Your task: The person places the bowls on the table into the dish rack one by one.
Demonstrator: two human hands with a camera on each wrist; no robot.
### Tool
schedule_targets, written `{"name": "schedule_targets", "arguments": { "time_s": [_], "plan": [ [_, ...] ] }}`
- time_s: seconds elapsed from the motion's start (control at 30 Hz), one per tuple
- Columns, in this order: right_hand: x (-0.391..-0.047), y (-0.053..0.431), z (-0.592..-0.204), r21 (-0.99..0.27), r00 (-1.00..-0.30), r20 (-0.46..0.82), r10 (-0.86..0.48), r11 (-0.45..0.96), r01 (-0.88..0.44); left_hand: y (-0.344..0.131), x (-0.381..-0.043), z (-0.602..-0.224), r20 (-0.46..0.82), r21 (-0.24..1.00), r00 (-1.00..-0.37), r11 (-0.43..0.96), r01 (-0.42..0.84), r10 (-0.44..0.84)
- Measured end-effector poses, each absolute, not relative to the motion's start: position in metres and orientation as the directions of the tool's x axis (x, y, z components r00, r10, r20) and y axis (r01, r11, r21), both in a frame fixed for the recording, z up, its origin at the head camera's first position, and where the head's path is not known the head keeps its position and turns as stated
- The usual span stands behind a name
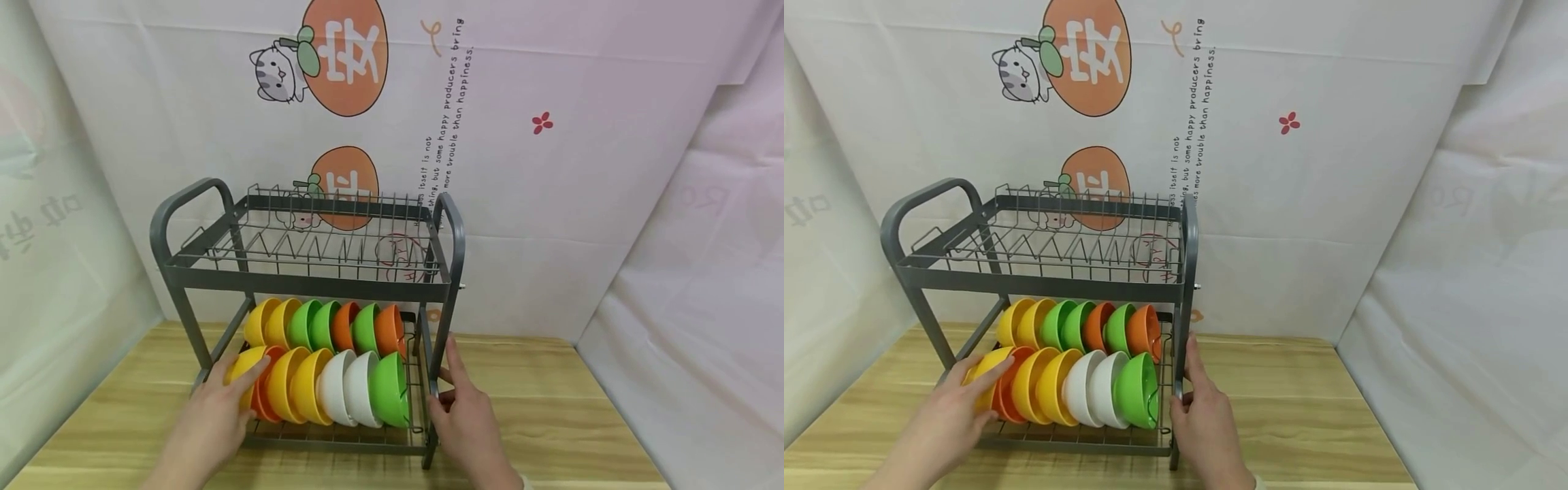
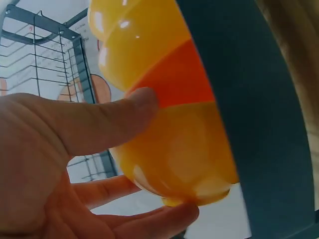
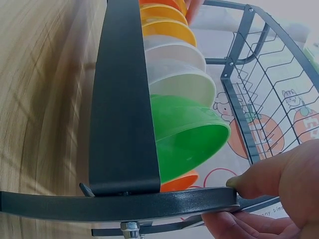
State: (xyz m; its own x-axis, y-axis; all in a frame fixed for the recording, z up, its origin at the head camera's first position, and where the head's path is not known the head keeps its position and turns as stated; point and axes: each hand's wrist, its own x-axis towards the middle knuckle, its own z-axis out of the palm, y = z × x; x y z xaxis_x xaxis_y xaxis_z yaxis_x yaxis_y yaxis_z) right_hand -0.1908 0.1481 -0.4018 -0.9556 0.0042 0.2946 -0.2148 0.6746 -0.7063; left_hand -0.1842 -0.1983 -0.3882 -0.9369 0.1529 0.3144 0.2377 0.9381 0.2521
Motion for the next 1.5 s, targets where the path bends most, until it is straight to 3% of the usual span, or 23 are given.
{"name": "schedule_targets", "arguments": {
  "time_s": [0.23, 1.03, 1.27, 1.5],
  "plan": [
    [-0.190, 0.148, -0.400, -0.714, -0.957, 0.289, -0.004, 0.666, -0.218, -0.206, -0.190, -0.394, 0.226, 0.396, -0.969, 0.899, 0.187, 0.101],
    [-0.190, 0.149, -0.403, -0.704, -0.949, 0.315, -0.002, 0.670, -0.235, -0.218, -0.193, -0.397, 0.163, 0.433, -0.982, 0.888, 0.155, 0.092],
    [-0.189, 0.149, -0.402, -0.704, -0.949, 0.314, 0.003, 0.672, -0.231, -0.221, -0.194, -0.403, 0.237, 0.446, -0.963, 0.867, 0.222, 0.125],
    [-0.188, 0.151, -0.400, -0.700, -0.945, 0.325, -0.017, 0.667, -0.253, -0.226, -0.194, -0.405, 0.224, 0.501, -0.962, 0.829, 0.250, 0.155]
  ]
}}
